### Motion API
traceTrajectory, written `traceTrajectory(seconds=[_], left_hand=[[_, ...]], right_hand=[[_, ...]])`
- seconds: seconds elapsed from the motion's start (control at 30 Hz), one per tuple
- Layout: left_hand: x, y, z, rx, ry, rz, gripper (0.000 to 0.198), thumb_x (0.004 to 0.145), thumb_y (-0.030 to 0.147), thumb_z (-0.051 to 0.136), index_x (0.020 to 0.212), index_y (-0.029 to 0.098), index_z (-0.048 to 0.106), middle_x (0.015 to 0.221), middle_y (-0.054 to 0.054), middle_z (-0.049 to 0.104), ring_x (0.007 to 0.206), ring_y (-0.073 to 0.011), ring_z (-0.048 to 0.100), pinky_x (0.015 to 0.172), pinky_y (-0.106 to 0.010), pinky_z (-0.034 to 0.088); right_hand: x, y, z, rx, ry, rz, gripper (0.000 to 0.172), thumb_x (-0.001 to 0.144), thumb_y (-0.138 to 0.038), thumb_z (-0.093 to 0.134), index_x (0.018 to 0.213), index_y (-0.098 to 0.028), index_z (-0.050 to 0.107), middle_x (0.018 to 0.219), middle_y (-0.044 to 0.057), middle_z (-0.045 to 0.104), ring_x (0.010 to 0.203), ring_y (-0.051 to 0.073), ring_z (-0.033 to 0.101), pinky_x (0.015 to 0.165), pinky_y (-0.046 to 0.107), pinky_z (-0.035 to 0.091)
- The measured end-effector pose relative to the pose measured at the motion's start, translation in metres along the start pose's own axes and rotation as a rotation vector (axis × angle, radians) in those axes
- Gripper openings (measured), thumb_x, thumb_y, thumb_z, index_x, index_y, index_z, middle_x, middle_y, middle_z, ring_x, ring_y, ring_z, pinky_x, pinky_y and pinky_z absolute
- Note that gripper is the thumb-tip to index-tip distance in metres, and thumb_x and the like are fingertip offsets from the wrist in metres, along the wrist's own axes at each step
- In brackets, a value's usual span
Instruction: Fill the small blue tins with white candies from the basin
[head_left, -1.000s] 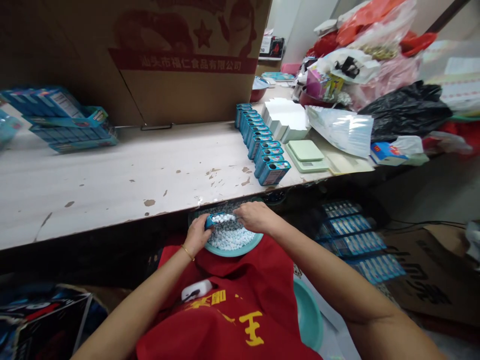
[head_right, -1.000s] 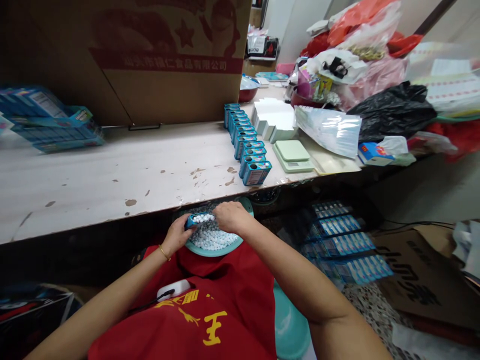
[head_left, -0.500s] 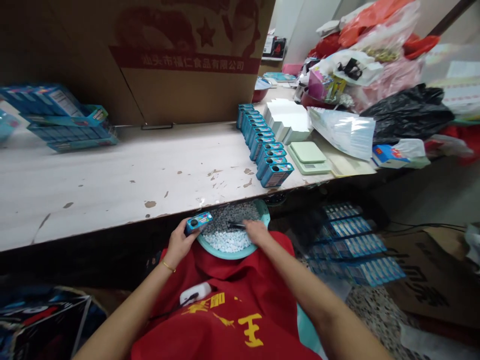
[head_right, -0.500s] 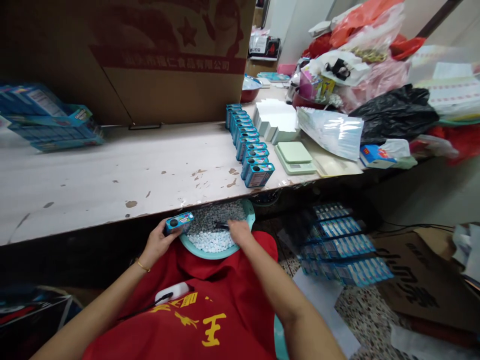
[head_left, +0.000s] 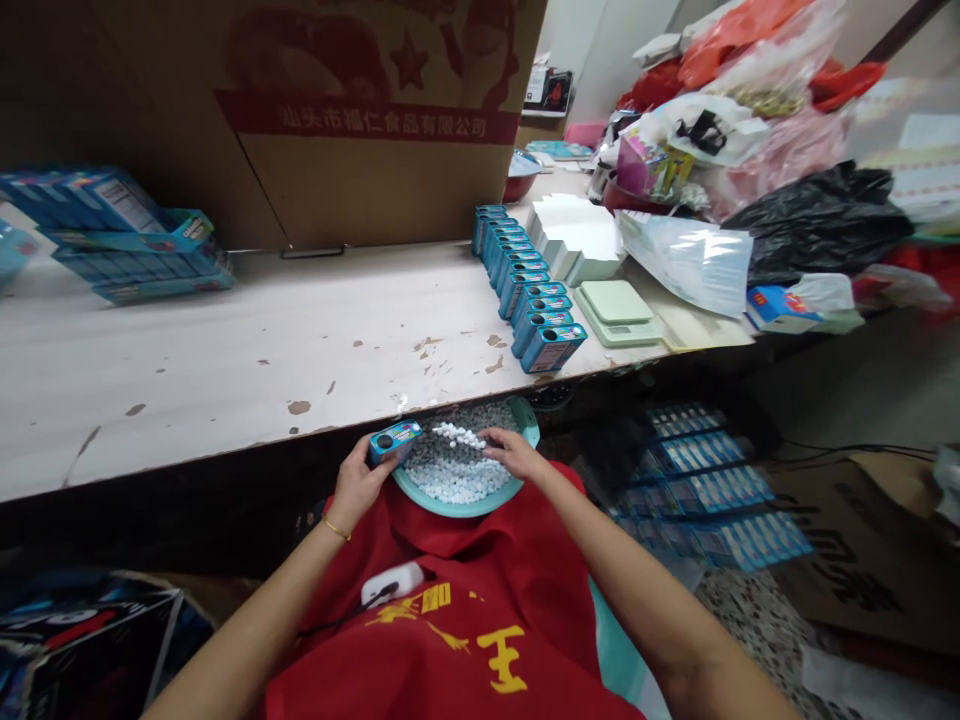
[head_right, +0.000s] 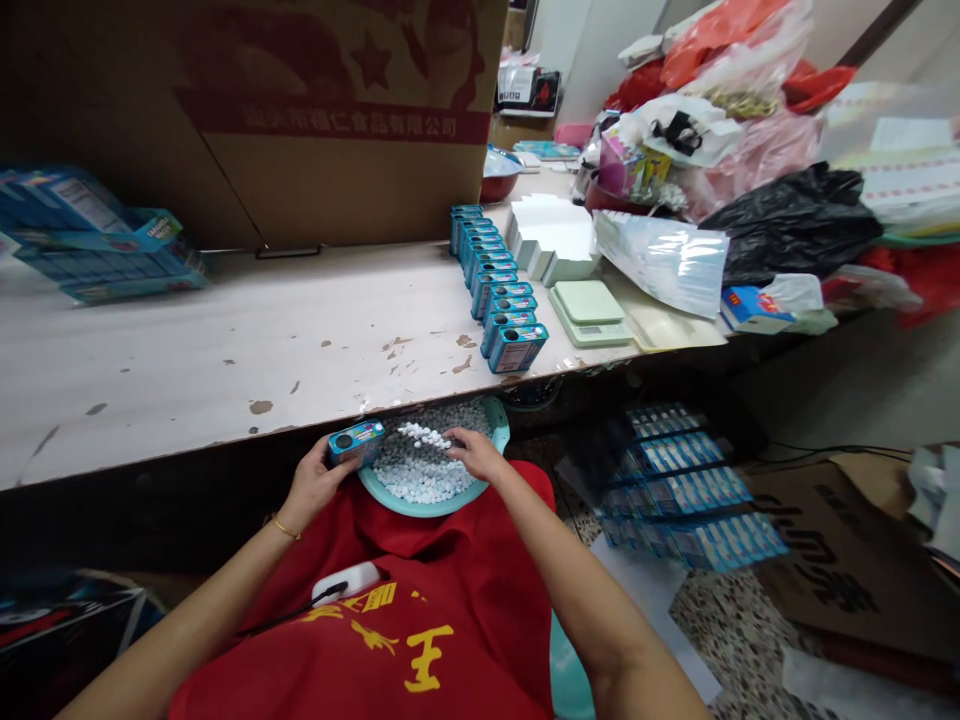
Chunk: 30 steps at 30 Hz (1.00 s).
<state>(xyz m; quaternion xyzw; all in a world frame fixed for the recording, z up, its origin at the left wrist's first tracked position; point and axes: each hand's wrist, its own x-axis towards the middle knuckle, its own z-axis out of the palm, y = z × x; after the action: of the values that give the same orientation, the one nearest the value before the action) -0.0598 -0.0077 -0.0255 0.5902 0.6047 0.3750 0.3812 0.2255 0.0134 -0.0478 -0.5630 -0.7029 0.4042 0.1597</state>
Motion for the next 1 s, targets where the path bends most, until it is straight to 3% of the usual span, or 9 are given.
traceTrajectory(seconds=[0.1, 0.23, 0.33, 0.43, 0.6, 0.7, 0.83, 0.9, 1.0], left_hand=[[0.004, 0.003, 0.010, 0.096, -0.045, 0.058, 0.039, 0.069, 0.033, 0.058, 0.103, 0.016, 0.052, 0.095, -0.006, 0.061, 0.085, -0.0178, 0.056, 0.080, -0.031, 0.043], [0.006, 0.004, 0.027, 0.262, -0.105, 0.146, 0.036, 0.070, 0.025, 0.054, 0.105, 0.017, 0.052, 0.099, -0.007, 0.060, 0.090, -0.0189, 0.055, 0.084, -0.033, 0.041], [0.005, 0.004, 0.035, 0.341, -0.128, 0.180, 0.038, 0.070, 0.020, 0.051, 0.107, 0.015, 0.050, 0.106, -0.009, 0.057, 0.095, -0.0201, 0.052, 0.088, -0.036, 0.039], [0.002, 0.002, 0.038, 0.373, -0.143, 0.194, 0.040, 0.069, 0.017, 0.050, 0.108, 0.014, 0.049, 0.108, -0.009, 0.056, 0.097, -0.0208, 0.051, 0.089, -0.036, 0.038], [0.000, -0.001, 0.038, 0.342, -0.128, 0.180, 0.041, 0.068, 0.016, 0.051, 0.108, 0.017, 0.050, 0.108, -0.008, 0.056, 0.099, -0.0215, 0.051, 0.090, -0.036, 0.038], [-0.001, -0.002, 0.034, 0.287, -0.113, 0.157, 0.040, 0.067, 0.018, 0.053, 0.107, 0.017, 0.051, 0.104, -0.008, 0.058, 0.095, -0.0219, 0.052, 0.088, -0.037, 0.039], [-0.004, -0.003, 0.019, 0.144, -0.057, 0.096, 0.038, 0.068, 0.024, 0.055, 0.106, 0.018, 0.052, 0.099, -0.007, 0.060, 0.092, -0.0209, 0.054, 0.086, -0.036, 0.040], [-0.007, -0.003, 0.009, 0.090, -0.026, 0.067, 0.039, 0.069, 0.028, 0.057, 0.106, 0.018, 0.052, 0.098, -0.006, 0.060, 0.091, -0.0203, 0.055, 0.084, -0.034, 0.041], [-0.012, -0.002, -0.002, 0.059, 0.013, 0.023, 0.041, 0.069, 0.034, 0.058, 0.106, 0.018, 0.052, 0.097, -0.006, 0.061, 0.088, -0.0195, 0.056, 0.082, -0.033, 0.042]], right_hand=[[-0.012, -0.026, -0.029, 0.022, -0.011, -0.083, 0.033, 0.073, -0.023, 0.052, 0.105, -0.015, 0.058, 0.097, 0.005, 0.063, 0.087, 0.017, 0.056, 0.078, 0.028, 0.042], [-0.021, -0.070, -0.051, -0.236, -0.075, -0.112, 0.032, 0.076, -0.027, 0.049, 0.105, -0.021, 0.060, 0.104, 0.004, 0.063, 0.095, 0.018, 0.055, 0.081, 0.028, 0.040], [-0.024, -0.101, -0.055, -0.547, -0.123, -0.100, 0.030, 0.078, -0.030, 0.046, 0.104, -0.026, 0.060, 0.104, 0.005, 0.063, 0.096, 0.021, 0.056, 0.079, 0.030, 0.041], [-0.025, -0.130, -0.053, -0.766, -0.173, -0.088, 0.029, 0.079, -0.029, 0.040, 0.097, -0.022, 0.062, 0.097, 0.009, 0.064, 0.090, 0.023, 0.058, 0.073, 0.033, 0.043], [-0.023, -0.161, -0.051, -0.849, -0.225, -0.062, 0.031, 0.079, -0.022, 0.037, 0.096, -0.015, 0.062, 0.096, 0.015, 0.063, 0.087, 0.024, 0.059, 0.073, 0.033, 0.042], [-0.026, -0.150, -0.058, -0.803, -0.205, -0.061, 0.029, 0.080, -0.025, 0.040, 0.099, -0.018, 0.060, 0.099, 0.012, 0.062, 0.090, 0.022, 0.057, 0.076, 0.032, 0.040], [-0.032, -0.093, -0.059, -0.717, -0.153, 0.036, 0.029, 0.081, -0.027, 0.043, 0.108, -0.026, 0.053, 0.105, 0.005, 0.060, 0.095, 0.019, 0.055, 0.076, 0.028, 0.040], [-0.028, -0.058, -0.043, -0.688, -0.167, 0.157, 0.030, 0.080, -0.024, 0.044, 0.108, -0.025, 0.052, 0.104, 0.006, 0.061, 0.093, 0.019, 0.056, 0.074, 0.028, 0.040], [-0.008, -0.025, 0.005, -0.524, -0.149, 0.253, 0.030, 0.080, -0.021, 0.043, 0.107, -0.021, 0.055, 0.103, 0.010, 0.062, 0.095, 0.022, 0.056, 0.079, 0.032, 0.039]])
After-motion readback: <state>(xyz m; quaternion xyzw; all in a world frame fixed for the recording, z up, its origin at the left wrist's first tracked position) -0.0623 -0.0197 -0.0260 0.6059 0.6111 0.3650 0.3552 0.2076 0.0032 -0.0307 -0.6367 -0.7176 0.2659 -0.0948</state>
